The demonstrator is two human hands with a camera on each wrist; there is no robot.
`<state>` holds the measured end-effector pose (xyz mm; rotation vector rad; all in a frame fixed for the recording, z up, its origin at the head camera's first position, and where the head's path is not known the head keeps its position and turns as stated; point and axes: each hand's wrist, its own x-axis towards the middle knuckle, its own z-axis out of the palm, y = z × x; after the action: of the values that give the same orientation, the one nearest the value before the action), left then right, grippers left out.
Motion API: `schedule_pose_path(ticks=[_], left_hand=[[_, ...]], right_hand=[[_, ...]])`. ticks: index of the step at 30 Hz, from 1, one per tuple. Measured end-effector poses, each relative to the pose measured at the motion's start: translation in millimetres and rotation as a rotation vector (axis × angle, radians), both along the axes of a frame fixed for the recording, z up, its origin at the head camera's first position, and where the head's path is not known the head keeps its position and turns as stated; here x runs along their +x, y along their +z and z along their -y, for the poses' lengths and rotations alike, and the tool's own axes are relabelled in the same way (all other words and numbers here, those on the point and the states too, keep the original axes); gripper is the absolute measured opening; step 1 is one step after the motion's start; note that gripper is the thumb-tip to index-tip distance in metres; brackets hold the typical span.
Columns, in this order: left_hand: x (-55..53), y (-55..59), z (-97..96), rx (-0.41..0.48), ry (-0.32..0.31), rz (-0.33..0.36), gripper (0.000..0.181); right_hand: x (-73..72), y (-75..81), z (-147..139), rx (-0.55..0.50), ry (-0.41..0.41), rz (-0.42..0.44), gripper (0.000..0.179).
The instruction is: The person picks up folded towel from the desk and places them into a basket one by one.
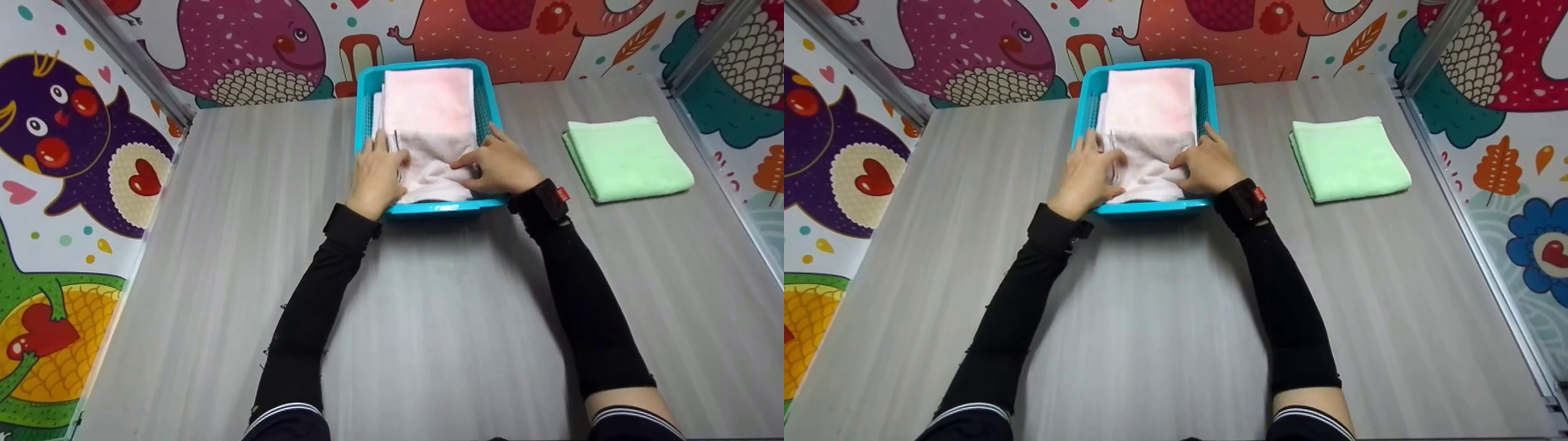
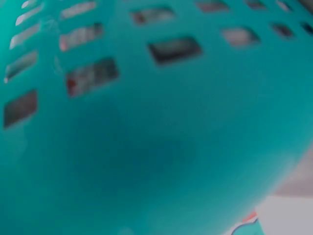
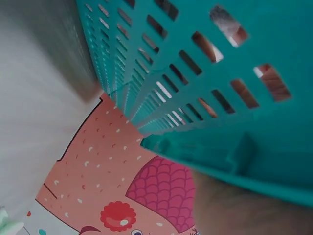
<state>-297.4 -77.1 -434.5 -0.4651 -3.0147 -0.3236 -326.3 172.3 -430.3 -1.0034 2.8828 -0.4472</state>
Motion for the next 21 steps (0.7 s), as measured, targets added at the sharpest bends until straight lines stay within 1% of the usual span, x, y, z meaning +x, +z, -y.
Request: schedule_pose_path(ticks=[2,3,4,5,7,10,12,17,21], left_hand=[[-0.3,-1.0,1.1,-0.016,-0.042,-0.067,0.052],[-0.5,-1.6,2.4,-0.028,-0.074,-0.083,0.056],[-0.9,-1.8,3.9,-0.045,-0.105,-0.075,0.057],[-1.6,-1.9,5.8,-0.052,-0.13,-0.05,0.058],[-2.2,-1.1,10.3,-0.069,-0.153,0.031,0.056],[-4.3,1.1,16.6,-0.113,-0.142,0.14,0.06],[-5.7,3.2,18.9,-0.147,-0.14,0.189,0.062],[-8.6,6.7,16.3,-0.226,-0.146,0.257,0.07],[-9.6,6.4,12.1,-0.268,-0.153,0.276,0.072]], right_hand=[[0.1,-0.9,0,-0.001,0.004,-0.007,0.037],[0.0,-1.0,0,0.001,0.006,-0.009,0.036],[-0.1,-0.9,1,0.004,0.006,-0.008,0.036],[-0.2,-0.6,1,0.007,0.007,-0.01,0.034],[-0.2,0.2,3,0.014,0.012,-0.014,0.032],[-0.2,1.4,6,0.021,0.008,-0.019,0.031],[0.2,1.5,7,0.028,-0.009,-0.023,0.033],[1.5,-1.9,8,0.063,-0.076,-0.039,0.04],[1.4,-4.9,7,0.084,-0.111,-0.033,0.042]])
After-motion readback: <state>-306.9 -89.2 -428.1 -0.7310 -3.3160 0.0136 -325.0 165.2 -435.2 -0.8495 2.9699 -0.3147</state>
